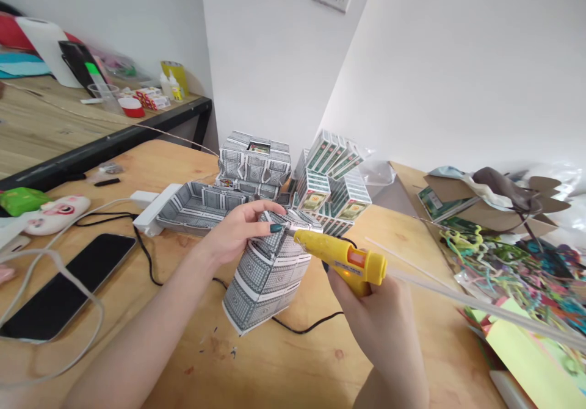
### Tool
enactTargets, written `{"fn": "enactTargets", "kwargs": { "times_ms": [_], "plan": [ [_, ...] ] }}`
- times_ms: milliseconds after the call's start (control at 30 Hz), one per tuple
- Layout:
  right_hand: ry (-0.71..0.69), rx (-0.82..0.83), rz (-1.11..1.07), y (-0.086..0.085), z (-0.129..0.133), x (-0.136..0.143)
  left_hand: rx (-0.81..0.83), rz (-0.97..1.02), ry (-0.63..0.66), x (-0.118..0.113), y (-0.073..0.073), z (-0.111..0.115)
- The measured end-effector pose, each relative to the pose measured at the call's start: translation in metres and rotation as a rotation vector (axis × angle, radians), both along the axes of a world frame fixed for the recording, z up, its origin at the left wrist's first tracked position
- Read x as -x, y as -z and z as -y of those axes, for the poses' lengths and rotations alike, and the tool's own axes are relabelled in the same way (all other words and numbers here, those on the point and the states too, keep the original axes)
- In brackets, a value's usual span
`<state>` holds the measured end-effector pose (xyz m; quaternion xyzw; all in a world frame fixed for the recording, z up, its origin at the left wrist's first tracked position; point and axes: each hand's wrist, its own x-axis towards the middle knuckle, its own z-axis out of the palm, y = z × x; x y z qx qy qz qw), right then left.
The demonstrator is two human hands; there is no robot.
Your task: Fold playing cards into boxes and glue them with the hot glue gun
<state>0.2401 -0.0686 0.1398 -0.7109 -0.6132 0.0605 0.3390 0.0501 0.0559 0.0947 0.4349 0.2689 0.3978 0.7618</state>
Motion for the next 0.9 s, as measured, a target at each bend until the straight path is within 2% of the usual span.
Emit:
{"fn": "enactTargets", "kwargs": {
  "times_ms": [133, 400, 633, 900],
  "plan": [
    [0.016, 0.001, -0.029, -0.0039, 0.0032, -0.0005, -0.009, -0.022, -0.006, -0.0005, 0.0, 0.0005],
    [0.141, -0.021, -0.11, -0.0076, 0.0081, 0.0001, -0.008, -0.014, -0.038, -0.0002, 0.0022, 0.0003],
    [0.025, -0.081, -0.153, -0.0043, 0.0002, -0.0002, 0.032, -0.021, -0.05, 0.0002, -0.0038, 0.0025],
    [-0.006, -0.079, -0.257, -0.0064, 0.0002, -0.0015, 0.066, -0.019, -0.111, 0.0007, -0.0032, -0.0009]
  ]
}}
